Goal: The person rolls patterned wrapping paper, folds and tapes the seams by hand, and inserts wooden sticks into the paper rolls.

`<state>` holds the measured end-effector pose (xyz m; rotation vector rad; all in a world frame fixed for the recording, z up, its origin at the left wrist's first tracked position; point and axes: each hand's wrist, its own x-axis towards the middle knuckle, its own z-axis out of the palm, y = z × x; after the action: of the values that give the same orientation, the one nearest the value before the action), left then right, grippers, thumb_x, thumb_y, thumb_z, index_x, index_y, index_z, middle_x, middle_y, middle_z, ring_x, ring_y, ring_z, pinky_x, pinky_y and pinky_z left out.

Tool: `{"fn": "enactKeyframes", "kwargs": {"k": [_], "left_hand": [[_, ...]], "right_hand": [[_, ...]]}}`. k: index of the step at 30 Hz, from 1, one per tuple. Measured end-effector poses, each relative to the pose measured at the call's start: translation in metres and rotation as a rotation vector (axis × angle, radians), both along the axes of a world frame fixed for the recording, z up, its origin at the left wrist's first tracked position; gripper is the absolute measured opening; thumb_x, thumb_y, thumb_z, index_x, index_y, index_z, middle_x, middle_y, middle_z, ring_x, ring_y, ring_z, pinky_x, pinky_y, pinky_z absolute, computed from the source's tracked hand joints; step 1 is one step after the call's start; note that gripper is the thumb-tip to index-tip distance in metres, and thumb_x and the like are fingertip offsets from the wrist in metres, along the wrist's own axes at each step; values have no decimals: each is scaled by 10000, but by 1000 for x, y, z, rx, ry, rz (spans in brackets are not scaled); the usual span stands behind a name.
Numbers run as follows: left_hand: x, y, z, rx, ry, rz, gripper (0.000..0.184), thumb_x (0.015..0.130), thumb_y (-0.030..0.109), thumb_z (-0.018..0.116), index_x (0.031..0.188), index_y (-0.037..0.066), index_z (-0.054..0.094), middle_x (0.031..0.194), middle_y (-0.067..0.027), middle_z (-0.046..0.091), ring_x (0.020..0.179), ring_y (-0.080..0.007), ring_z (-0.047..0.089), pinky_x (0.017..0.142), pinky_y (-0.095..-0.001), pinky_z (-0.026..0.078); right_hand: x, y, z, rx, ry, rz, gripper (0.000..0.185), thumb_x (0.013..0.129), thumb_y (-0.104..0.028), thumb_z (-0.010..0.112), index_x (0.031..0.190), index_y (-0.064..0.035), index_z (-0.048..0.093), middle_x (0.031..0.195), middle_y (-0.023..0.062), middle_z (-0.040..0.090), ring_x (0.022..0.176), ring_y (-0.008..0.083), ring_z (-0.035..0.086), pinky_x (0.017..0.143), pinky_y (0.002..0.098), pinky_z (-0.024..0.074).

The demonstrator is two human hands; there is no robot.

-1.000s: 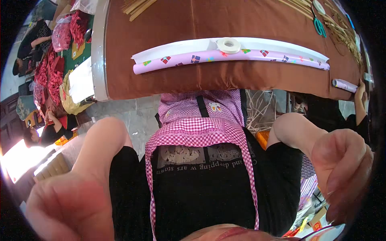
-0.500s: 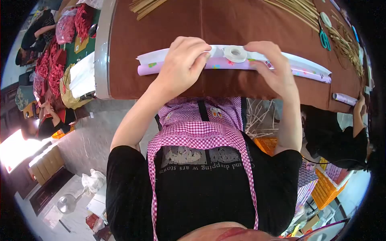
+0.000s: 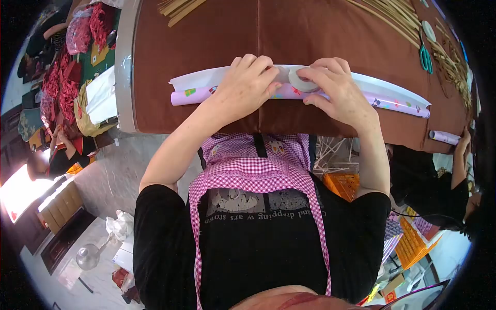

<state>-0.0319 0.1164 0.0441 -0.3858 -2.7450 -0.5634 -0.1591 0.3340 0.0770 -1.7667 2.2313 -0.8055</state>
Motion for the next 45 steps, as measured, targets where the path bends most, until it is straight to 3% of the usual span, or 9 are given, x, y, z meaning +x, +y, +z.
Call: {"fn": "enactKeyframes", "kwargs": {"k": [4, 6, 9, 13, 33, 45], "left_hand": [[2, 1, 1, -18, -34, 8, 193, 831, 194, 695, 946, 57, 623, 956, -60, 551, 869, -237, 526, 755, -375, 431], [5, 2, 3, 20, -153, 20, 256, 852, 174, 666, 1072, 52, 619, 1077, -80, 552, 982, -279, 528, 843, -411, 428], [5, 2, 2, 24, -160, 22, 269, 850, 166, 665, 1087, 47, 619, 1076, -80, 549, 981, -274, 527, 849, -413, 427], [0, 1, -3, -10, -38, 12, 221, 828, 205, 697, 975, 56, 624, 969, -53, 542, 885, -232, 525, 762, -369, 428], [-6, 4, 7, -39, -160, 25, 303, 833, 205, 696, 1102, 78, 636, 1056, -46, 553, 961, -235, 530, 792, -378, 421], [-7, 3, 10, -59, -209, 12, 341, 831, 203, 702, 1132, 57, 637, 1064, -53, 547, 961, -237, 531, 796, -383, 421]], "right_hand": [[0, -1, -7, 3, -58, -44, 438, 728, -95, 749, 1147, -77, 624, 1098, 96, 619, 1119, 314, 521, 1007, 444, 378], [-3, -2, -11, -1, -82, -48, 433, 731, -91, 747, 1147, -76, 627, 1103, 99, 617, 1113, 317, 523, 1012, 448, 376], [-11, 0, -11, -42, -43, -21, 423, 735, -76, 739, 1143, -77, 628, 1085, 95, 623, 1107, 314, 525, 1023, 447, 369], [-26, 6, 0, -24, -38, -12, 379, 731, -47, 722, 1099, -77, 636, 1047, 71, 631, 1076, 294, 550, 1041, 447, 354], [-71, 73, 3, 36, -51, -114, 222, 759, -29, 659, 974, -79, 674, 975, 48, 659, 1056, 276, 581, 1059, 465, 350], [-74, 96, 6, 103, 0, -205, 228, 758, -23, 646, 964, -103, 705, 897, 42, 575, 984, 260, 560, 1063, 470, 323]]}}
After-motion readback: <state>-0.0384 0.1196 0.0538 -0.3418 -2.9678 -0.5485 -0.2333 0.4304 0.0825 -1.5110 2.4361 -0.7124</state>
